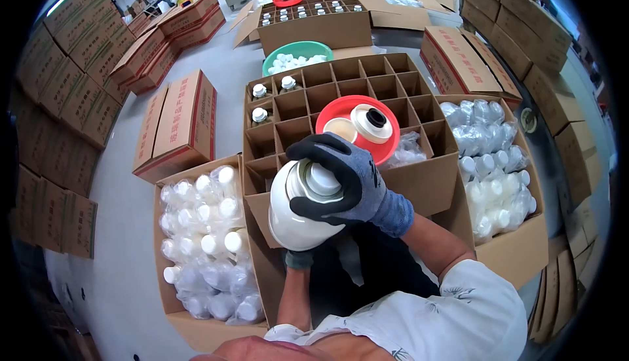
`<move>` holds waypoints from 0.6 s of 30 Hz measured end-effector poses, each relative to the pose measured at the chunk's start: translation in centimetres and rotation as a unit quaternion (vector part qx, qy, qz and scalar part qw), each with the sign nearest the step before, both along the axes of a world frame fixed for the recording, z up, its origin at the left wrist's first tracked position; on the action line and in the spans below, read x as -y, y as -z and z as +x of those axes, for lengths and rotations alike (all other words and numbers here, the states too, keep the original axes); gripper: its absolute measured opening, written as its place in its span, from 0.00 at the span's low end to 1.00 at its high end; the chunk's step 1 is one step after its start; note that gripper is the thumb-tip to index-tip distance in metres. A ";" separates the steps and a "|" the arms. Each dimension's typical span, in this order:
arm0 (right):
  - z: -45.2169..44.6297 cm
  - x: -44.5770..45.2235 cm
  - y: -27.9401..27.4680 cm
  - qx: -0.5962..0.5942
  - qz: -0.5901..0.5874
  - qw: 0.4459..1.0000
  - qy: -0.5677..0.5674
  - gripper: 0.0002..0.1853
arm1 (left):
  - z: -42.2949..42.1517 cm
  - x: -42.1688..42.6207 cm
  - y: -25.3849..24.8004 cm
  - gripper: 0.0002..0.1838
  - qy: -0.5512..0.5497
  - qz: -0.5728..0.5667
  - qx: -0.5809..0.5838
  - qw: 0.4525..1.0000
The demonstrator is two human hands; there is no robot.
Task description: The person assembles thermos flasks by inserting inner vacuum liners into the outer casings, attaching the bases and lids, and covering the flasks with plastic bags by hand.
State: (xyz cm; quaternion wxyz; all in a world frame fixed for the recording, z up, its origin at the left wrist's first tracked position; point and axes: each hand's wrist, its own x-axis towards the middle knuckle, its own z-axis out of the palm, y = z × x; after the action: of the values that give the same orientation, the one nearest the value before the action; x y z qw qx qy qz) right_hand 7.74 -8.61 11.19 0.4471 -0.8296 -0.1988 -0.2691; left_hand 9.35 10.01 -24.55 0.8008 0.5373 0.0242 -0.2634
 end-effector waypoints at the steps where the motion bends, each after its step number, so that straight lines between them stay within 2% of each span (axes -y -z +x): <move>1: 0.8 -0.3 0.2 -0.004 -0.005 1.000 -0.016 0.30 | -0.6 0.1 0.0 0.31 0.004 -0.001 0.000 1.000; 5: 3.3 -0.8 1.3 -0.044 -0.022 0.991 -0.122 0.30 | -2.7 0.1 -0.1 0.31 0.012 0.001 -0.003 1.000; 9: 2.4 -1.6 0.3 -0.045 -0.056 0.986 -0.152 0.32 | -2.6 -1.2 -0.9 0.31 0.021 0.017 -0.004 1.000; 14: -0.3 -0.1 0.7 -0.020 -0.034 0.993 -0.110 0.37 | -0.6 -3.9 -2.9 0.31 0.030 0.050 0.033 0.998; 16: -2.1 1.1 2.6 -0.025 0.001 0.999 -0.039 0.40 | 1.8 -7.5 -5.8 0.31 0.061 0.094 0.083 0.990; 18: -5.3 1.3 5.0 -0.053 0.065 0.996 -0.008 0.49 | 4.8 -10.8 -11.3 0.31 0.137 0.174 0.169 0.960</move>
State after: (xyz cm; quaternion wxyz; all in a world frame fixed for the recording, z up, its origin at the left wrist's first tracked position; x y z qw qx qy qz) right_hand 2.39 -9.95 6.22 0.5121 -0.8102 -0.1637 -0.2337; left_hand 14.15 20.82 -13.21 0.6434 0.7035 -0.1400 -0.2674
